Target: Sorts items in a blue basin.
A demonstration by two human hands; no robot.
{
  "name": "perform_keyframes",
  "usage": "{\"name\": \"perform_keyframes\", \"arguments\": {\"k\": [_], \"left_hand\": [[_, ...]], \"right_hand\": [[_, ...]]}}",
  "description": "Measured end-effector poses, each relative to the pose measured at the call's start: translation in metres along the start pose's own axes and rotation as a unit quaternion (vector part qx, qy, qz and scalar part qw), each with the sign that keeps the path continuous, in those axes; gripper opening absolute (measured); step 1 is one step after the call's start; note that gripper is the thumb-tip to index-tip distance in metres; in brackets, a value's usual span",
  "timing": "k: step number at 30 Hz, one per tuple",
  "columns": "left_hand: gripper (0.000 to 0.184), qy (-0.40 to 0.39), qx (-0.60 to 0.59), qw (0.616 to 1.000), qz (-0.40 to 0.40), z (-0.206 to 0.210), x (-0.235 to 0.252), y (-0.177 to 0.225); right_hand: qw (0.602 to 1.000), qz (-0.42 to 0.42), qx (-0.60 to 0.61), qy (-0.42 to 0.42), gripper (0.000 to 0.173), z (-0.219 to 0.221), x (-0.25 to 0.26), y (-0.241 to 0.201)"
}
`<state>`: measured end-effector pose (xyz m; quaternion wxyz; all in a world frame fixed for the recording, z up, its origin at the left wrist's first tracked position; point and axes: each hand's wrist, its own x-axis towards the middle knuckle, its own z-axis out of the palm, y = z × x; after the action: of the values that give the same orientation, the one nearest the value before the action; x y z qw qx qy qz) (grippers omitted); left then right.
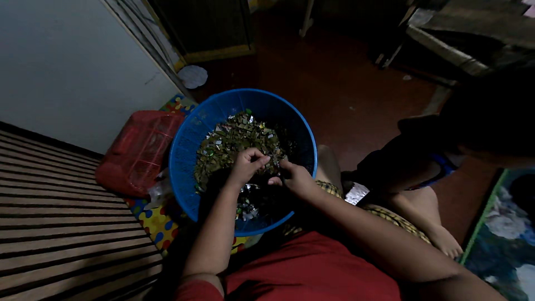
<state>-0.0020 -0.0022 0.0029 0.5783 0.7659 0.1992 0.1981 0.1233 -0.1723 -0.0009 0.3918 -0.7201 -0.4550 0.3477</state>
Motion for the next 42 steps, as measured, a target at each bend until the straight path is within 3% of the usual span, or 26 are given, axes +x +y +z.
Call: {"name": "perform_keyframes", "arguments": {"k": [7,14,20,25,31,37,42], "left_hand": [[0.010,0.006,-0.009,1.000,-0.009,-0.0006,-0.0001,0.0017],[0.010,0.005,-0.006,1.000,-0.016,-0.0008,0.0003,0.0007],[0.011,-0.016,0.009,1.000,-0.020,-0.0007,-0.0002,0.0025],[0.013,-0.007,0.004,1.000,-0.015,-0.0018,0.0004,0.0017],[0.015,-0.017,0.003,1.000,-0.017,-0.0031,0.0014,-0.0031],[0.014,-0.036,0.014,0.998,-0.040,-0.0021,0.0008,0.0001],[0.015,-0.026,-0.007,0.999,-0.017,-0.0029,0.0009,-0.0031]], "right_hand": [[1.000,-0.005,0.014,0.016,0.047,0.0010,-0.0024,-0.0006],[0.999,-0.003,-0.012,-0.037,0.069,0.0012,0.0035,0.0029],[1.000,-0.013,-0.011,-0.017,0.049,0.0007,0.0001,0.0005],[1.000,-0.011,-0.002,-0.007,0.047,0.0012,-0.0009,0.0006],[0.999,-0.006,-0.004,-0.042,0.063,0.0014,0.0031,0.0034],[0.999,-0.020,-0.007,-0.044,0.060,0.0018,0.0030,0.0051],[0.998,-0.007,-0.018,-0.052,0.067,0.0021,0.0043,0.0048]]}}
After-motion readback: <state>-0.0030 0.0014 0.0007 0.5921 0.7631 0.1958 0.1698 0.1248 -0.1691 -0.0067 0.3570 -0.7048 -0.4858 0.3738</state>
